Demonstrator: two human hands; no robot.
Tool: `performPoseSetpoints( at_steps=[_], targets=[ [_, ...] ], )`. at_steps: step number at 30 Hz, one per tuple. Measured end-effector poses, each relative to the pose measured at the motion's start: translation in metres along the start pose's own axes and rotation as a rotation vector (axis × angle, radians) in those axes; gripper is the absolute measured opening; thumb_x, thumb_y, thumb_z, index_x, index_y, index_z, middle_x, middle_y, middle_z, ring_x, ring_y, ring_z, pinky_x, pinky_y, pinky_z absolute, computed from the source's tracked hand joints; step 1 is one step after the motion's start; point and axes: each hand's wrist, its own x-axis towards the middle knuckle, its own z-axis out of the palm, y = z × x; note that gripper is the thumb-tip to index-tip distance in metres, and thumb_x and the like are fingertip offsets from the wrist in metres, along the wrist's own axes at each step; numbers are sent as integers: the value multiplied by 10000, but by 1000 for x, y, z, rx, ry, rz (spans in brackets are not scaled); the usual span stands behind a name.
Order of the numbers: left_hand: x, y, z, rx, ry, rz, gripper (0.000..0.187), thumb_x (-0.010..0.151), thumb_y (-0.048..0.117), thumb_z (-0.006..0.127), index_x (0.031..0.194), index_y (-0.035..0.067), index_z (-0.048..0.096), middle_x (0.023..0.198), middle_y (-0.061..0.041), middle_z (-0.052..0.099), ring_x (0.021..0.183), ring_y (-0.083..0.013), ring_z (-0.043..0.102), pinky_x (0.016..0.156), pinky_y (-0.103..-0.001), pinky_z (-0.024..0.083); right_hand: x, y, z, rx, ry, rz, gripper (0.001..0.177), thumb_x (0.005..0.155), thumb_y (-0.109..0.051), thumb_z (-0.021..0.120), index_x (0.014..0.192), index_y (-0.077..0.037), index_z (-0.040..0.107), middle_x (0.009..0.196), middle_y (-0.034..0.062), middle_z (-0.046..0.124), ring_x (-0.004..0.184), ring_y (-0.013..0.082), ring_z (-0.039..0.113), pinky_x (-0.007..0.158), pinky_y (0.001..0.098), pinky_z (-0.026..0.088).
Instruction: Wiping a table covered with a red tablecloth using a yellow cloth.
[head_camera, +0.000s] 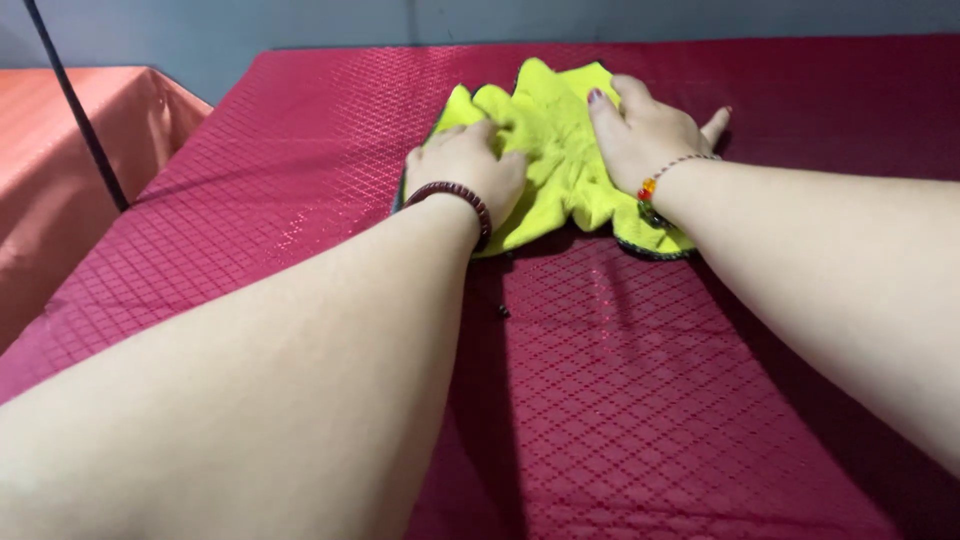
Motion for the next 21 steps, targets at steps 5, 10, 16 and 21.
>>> performPoseSetpoints(
  at_steps=[5, 10, 16, 21],
  targets=[
    [-30, -4, -20, 117, -19, -113, 641, 930, 498, 466, 1483, 175, 489, 1616, -174, 324, 1536, -312, 227, 1240, -558, 136, -11, 37, -15, -117, 1, 13, 641, 1019, -572, 368, 1557, -227, 422, 1240, 183, 701, 1328, 412, 539, 1223, 629, -80],
    [-55, -4, -23, 167, -15, -174, 738, 907, 569, 450, 1519, 162, 385, 1645, -239, 118, 1537, -384, 54, 1198, -601, 33, -45, 46, -29, -161, -16, 7, 662, 980, -557, 426, 1529, -188, 456, 1354, 152, 658, 1351, 376, 537, 1242, 641, -49],
    [-94, 8, -17, 209, -98, -98, 755, 937, 544, 379, 1583, 171, 261, 1657, -228, 128, 1540, -391, 82, 1204, -617, 54, -104, 34, -33, -213, -92, -93, 671, 969, -566, 310, 1515, -181, 380, 1575, 70, 421, 1477, 285, 343, 1171, 685, -45],
    [-123, 36, -23, 232, -218, 63, 740, 969, 543, 381, 1571, 131, 260, 1650, -260, 102, 1539, -415, 38, 1199, -620, 39, -125, 17, -27, 74, -210, -407, 874, 924, -682, 176, 1649, -203, 88, 1606, 87, 399, 1525, 242, 308, 1235, 621, -73]
  ],
)
